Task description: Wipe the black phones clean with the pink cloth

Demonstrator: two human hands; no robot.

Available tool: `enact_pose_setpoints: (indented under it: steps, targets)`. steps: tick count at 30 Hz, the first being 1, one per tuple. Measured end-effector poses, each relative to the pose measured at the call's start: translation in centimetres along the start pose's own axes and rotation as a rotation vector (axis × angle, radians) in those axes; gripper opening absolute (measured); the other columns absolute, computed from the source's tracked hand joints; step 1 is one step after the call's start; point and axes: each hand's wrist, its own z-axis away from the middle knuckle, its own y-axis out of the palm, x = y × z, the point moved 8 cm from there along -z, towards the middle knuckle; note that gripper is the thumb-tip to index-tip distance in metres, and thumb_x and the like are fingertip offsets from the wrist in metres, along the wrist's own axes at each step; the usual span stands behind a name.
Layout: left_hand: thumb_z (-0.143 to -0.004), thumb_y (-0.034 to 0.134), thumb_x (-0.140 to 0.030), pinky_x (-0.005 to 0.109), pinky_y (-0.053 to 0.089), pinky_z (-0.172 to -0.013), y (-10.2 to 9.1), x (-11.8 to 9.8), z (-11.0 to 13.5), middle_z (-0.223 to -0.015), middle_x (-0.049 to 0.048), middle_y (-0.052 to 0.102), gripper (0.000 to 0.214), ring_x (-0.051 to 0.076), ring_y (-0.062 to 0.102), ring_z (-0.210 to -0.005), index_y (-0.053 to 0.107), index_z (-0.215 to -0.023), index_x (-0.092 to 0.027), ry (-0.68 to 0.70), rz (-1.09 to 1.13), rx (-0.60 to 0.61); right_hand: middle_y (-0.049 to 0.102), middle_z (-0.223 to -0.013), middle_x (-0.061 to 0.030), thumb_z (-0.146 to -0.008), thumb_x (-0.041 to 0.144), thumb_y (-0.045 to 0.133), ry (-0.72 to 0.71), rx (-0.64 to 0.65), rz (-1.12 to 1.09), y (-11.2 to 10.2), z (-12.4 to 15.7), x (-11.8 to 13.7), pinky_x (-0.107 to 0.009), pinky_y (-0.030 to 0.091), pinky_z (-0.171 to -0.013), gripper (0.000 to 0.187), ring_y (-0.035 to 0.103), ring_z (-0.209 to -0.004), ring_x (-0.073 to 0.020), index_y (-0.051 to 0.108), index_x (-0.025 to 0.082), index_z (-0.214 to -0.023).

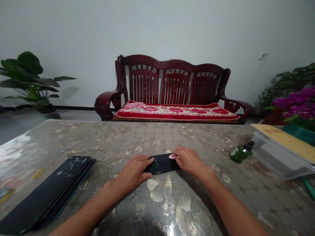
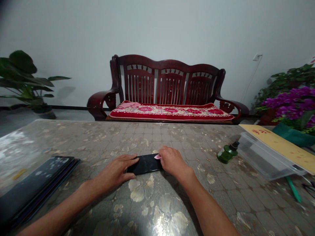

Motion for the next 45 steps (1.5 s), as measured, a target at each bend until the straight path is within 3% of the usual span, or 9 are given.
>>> enact_pose_setpoints:
  steps: [5,11,17,25,32,39,45]
  targets:
    - [-0.084,0.071,-0.032,0.043,0.036,-0.114,0.0,0.1,0.0,-0.146,0.0127,0.055,0.055,0.028,0.05,-0.136,0.06,-0.136,-0.022,-0.002,0.0,0.001,0.074,-0.09,-0.0076,-0.092,0.03,0.059,-0.026,0.123,0.016,0.0,0.9,0.0,-0.027,0.037,-0.066,0.018,0.068,-0.084,-0.0219,0.074,0.02,-0.085]
    - [-0.084,0.07,-0.033,0.043,0.037,-0.113,0.0,-0.2,0.1,-0.144,0.0137,0.056,0.053,0.029,0.052,-0.134,0.06,-0.135,-0.02,0.006,-0.013,-0.015,0.073,-0.101,-0.0099,-0.095,0.02,0.052,0.041,-0.006,0.05,-0.1,0.3,0.8,-0.028,0.039,-0.071,0.02,0.067,-0.091,-0.0219,0.072,0.018,-0.094]
    - [-0.085,0.069,-0.033,0.044,0.037,-0.113,0.3,0.0,0.1,-0.143,0.0103,0.058,0.052,0.029,0.053,-0.132,0.06,-0.135,-0.024,0.026,-0.023,-0.04,0.07,-0.101,-0.0079,-0.096,0.02,0.049,-0.119,-0.021,-0.024,1.0,0.7,4.2,-0.026,0.04,-0.076,0.021,0.065,-0.096,-0.0202,0.069,0.019,-0.098]
    - [-0.086,0.068,-0.034,0.041,0.036,-0.114,0.3,-0.1,0.1,-0.143,0.0133,0.057,0.052,0.027,0.051,-0.134,0.06,-0.136,-0.02,0.016,-0.037,-0.026,0.07,-0.103,-0.0091,-0.099,0.019,0.045,0.068,-0.084,0.057,0.2,0.1,1.3,-0.029,0.042,-0.076,0.024,0.064,-0.095,-0.0219,0.069,0.018,-0.099]
    - [-0.085,0.069,-0.034,0.042,0.037,-0.113,0.2,-0.1,0.1,-0.144,0.0142,0.056,0.054,0.029,0.052,-0.133,0.059,-0.136,-0.02,0.024,-0.033,-0.024,0.068,-0.101,-0.005,-0.096,0.016,0.049,-0.19,-0.081,-0.085,1.3,0.8,4.8,-0.026,0.042,-0.084,0.025,0.061,-0.1,-0.019,0.071,0.022,-0.105]
    - [-0.089,0.068,-0.033,0.043,0.038,-0.113,0.3,-1.2,0.2,-0.146,0.0171,0.053,0.053,0.031,0.05,-0.135,0.056,-0.138,-0.016,0.042,-0.179,0.023,0.069,-0.101,-0.008,-0.098,0.018,0.045,0.06,-0.139,0.033,0.3,0.1,1.0,-0.028,0.042,-0.079,0.026,0.063,-0.095,-0.021,0.071,0.019,-0.097]
    - [-0.089,0.068,-0.025,0.045,0.042,-0.111,1.6,-1.5,0.0,-0.146,0.0194,0.053,0.051,0.032,0.051,-0.134,0.055,-0.137,-0.014,0.101,-0.322,-0.017,0.07,-0.098,-0.0049,-0.094,0.018,0.05,-0.116,-0.05,-0.077,1.0,0.5,3.2,-0.025,0.04,-0.078,0.022,0.064,-0.094,-0.0183,0.072,0.022,-0.096]
